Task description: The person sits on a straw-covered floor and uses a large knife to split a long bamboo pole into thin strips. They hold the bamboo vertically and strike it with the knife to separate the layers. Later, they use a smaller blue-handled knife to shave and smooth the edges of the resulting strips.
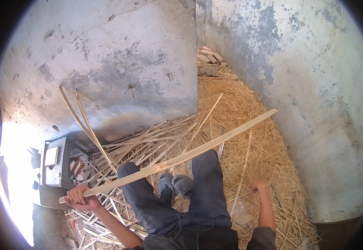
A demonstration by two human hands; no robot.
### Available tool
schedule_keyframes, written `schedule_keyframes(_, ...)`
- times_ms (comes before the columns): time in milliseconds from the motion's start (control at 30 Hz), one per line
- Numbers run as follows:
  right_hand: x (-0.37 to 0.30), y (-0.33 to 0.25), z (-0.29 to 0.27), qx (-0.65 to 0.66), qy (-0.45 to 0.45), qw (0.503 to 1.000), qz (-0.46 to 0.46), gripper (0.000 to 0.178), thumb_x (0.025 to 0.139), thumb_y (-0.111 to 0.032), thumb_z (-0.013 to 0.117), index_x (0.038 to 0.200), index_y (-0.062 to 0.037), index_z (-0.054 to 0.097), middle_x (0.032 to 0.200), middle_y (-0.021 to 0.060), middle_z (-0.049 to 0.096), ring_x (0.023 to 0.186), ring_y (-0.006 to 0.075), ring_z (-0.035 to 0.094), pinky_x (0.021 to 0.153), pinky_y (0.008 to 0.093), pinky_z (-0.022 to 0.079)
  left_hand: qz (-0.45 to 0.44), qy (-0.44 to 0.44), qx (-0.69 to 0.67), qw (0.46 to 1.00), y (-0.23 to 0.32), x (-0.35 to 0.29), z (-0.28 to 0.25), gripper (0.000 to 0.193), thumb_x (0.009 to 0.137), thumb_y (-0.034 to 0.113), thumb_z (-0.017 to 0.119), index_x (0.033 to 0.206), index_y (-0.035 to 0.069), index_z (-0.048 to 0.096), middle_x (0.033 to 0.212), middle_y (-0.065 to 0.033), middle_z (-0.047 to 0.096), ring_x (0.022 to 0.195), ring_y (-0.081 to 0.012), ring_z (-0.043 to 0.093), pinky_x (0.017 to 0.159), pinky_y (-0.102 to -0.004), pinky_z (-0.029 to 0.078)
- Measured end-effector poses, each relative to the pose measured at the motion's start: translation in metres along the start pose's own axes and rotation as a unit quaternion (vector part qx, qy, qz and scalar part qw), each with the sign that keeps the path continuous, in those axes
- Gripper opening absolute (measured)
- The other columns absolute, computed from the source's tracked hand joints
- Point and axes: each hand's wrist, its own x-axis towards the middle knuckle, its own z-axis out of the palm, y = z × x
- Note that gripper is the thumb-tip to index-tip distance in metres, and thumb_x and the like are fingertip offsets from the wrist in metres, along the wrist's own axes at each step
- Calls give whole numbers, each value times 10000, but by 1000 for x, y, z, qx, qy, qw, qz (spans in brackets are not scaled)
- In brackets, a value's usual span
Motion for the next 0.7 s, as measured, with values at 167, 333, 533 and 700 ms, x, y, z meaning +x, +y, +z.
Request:
schedule_keyframes(167,-52,-19,-113,-38,412,908,65,294,963,-138,679,1179,55,628,1079,270,745,970,470,738,780,500,608,-2,-22,-22,1000,-10,-4,5,458,942,90,640,573,196,390,464,69,393,355,-32,301,377,-214,352)
schedule_keyframes(333,-125,-107,-157,414,419,761,-272,358,1036,-303,682,1269,-31,683,815,12,660,687,146,588,663,309,491,-6,-41,-12,999,-26,-9,4,443,914,63,645,570,188,395,463,69,397,353,-34,306,376,-213,348)
schedule_keyframes(533,-200,-247,-118,301,100,826,-466,332,911,-273,852,1161,-59,805,787,-44,657,691,61,586,656,236,471,-32,-50,-11,998,-51,-7,0,440,907,73,650,570,179,387,455,65,392,347,-35,300,361,-223,350)
schedule_keyframes(700,-180,-273,-109,186,57,838,-509,319,874,-288,890,1077,-49,829,858,37,773,788,107,684,722,277,521,-35,-50,2,998,-53,-9,-4,445,915,80,649,571,181,387,452,65,391,346,-32,302,364,-218,351)
